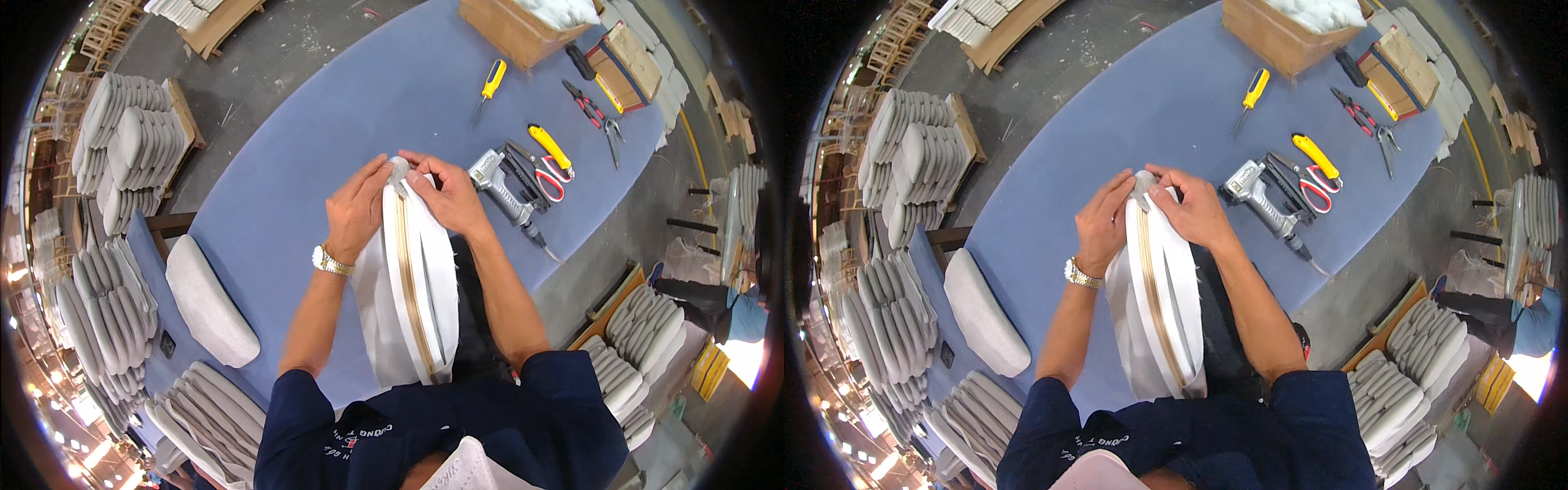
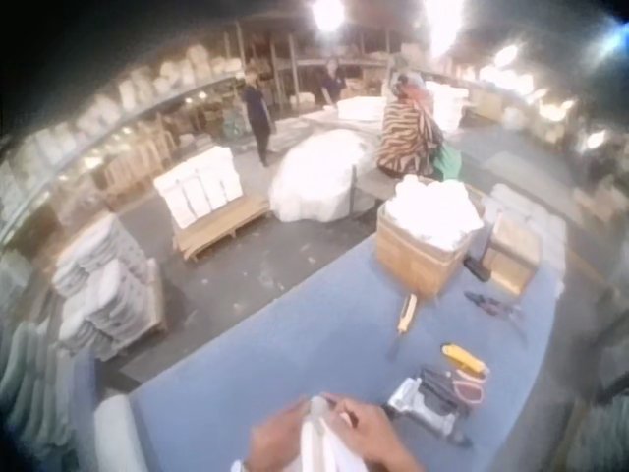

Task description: The person assembles white cushion covers over foam inserts at a workbench. They align the fabric, use a staple gun to secure edges, and trim excess material with scissors. Completed cushions are stacked on the table.

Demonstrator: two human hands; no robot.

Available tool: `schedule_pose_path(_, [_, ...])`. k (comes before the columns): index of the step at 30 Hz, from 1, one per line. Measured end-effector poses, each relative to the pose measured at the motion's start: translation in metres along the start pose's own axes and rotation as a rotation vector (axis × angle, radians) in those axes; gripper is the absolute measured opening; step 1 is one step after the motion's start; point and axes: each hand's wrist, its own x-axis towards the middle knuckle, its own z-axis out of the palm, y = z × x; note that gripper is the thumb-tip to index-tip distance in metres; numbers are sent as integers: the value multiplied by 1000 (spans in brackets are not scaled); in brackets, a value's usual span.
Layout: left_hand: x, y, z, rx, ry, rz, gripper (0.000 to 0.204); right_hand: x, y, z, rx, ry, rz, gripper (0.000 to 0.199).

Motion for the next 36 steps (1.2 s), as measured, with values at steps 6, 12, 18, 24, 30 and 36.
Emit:
schedule_pose_path(6, [6,-2,-8,-81,-117,-87,18,4,2,3,-16,48,40,22])
schedule_pose_path(12, [22,22,-29,-83,-345,-315,28,3,4,11,119,65,127,18])
schedule_pose_path(18, [1,41,-20,11,-197,-132,32,2,10,14,165,100,138,20])
schedule_pose_path(24, [13,46,-18,84,-234,-166,22,2,10,13,171,105,137,22])
schedule_pose_path(30, [13,35,-12,-61,-190,-230,13,3,5,8,125,105,158,22])
schedule_pose_path(36, [7,35,-7,-137,-105,-213,19,-6,-28,-1,-75,92,58,21])
